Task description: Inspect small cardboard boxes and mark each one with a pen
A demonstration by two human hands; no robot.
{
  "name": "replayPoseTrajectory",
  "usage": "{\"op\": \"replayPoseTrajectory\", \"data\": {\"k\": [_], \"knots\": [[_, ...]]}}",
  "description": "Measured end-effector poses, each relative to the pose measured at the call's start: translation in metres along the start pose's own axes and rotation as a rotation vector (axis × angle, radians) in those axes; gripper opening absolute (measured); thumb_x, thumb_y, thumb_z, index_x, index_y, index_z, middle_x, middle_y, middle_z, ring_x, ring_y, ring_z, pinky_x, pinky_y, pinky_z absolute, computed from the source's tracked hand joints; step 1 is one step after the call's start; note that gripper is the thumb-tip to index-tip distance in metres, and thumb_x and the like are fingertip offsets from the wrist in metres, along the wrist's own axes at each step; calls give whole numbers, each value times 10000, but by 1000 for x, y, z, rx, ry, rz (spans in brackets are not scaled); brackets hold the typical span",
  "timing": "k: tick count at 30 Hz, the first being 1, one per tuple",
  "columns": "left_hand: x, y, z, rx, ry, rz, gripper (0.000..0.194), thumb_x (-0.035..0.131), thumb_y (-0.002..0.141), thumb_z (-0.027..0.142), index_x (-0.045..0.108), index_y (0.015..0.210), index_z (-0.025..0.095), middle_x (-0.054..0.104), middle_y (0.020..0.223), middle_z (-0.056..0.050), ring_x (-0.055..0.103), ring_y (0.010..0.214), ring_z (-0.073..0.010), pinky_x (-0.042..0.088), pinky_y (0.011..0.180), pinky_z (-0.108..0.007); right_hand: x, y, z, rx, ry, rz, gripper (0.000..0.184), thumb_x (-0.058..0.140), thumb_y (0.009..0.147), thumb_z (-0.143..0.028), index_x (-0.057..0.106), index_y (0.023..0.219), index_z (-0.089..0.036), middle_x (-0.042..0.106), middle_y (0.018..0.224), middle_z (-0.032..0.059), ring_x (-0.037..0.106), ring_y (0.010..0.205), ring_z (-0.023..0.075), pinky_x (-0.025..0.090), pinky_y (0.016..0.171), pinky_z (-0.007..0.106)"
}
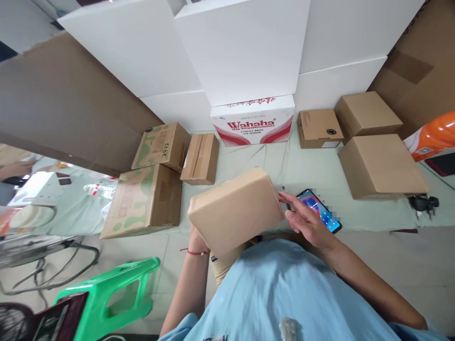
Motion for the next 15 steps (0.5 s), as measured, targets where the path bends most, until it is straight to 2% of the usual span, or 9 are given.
{"op": "replayPoseTrajectory", "data": {"k": [2, 4, 6, 8, 10, 13, 15], "knots": [[-3, 3, 21, 87, 27, 70, 319, 736, 1004, 536, 756, 1154, 255, 756, 1169, -57, 719, 1005, -215, 641, 882, -351, -3, 9, 16, 50, 57, 19, 594, 777, 913, -607, 688, 1443, -354, 755, 1150, 48, 455, 549, 105, 412, 498, 286], [-1, 4, 42, 162, 29, 123, 364, 851, 890, 586, 776, 1032, 260, 762, 995, -13, 706, 896, -186, 623, 815, -284, 0, 19, 26, 45, 96, 7, 575, 792, 901, -587, 695, 1411, -340, 750, 1110, 39, 524, 602, 122, 480, 564, 297], [5, 4, 60, 225, 43, 155, 403, 937, 791, 579, 782, 981, 259, 758, 937, 9, 697, 882, -170, 611, 834, -258, 4, 29, 31, -12, 131, -2, 559, 800, 902, -550, 690, 1408, -339, 744, 1088, 31, 646, 790, 170, 569, 730, 324], [11, 1, 74, 276, 62, 175, 411, 968, 747, 575, 791, 955, 267, 764, 920, 15, 713, 937, -187, 613, 899, -274, 6, 37, 33, -66, 148, 0, 556, 817, 891, -522, 692, 1404, -346, 740, 1140, 35, 685, 1053, 212, 587, 931, 365], [16, -5, 84, 336, 110, 195, 388, 940, 779, 587, 802, 965, 276, 776, 916, 9, 735, 1004, -218, 611, 984, -320, 8, 44, 38, -75, 148, -13, 566, 827, 881, -503, 692, 1411, -354, 725, 1273, 45, 656, 1226, 230, 556, 1066, 405], [23, -15, 94, 436, 243, 198, 353, 854, 877, 599, 817, 1003, 271, 804, 966, -13, 760, 1065, -248, 579, 1102, -393, 15, 53, 47, -50, 147, -72, 590, 830, 879, -473, 680, 1437, -353, 694, 1416, 56, 639, 1316, 239, 497, 1178, 451], [30, -19, 96, 483, 313, 159, 336, 825, 912, 584, 825, 1025, 267, 823, 1054, -34, 767, 1128, -263, 522, 1196, -434, 17, 59, 52, -43, 171, -90, 597, 842, 865, -463, 687, 1430, -348, 677, 1481, 61, 627, 1366, 253, 466, 1221, 472]]}}
Point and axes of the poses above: each hand's wrist, its own y-axis towards the middle knuckle, its own x-axis out of the palm, z = x × y, the point moved 10 cm from there along y, towards the middle knuckle
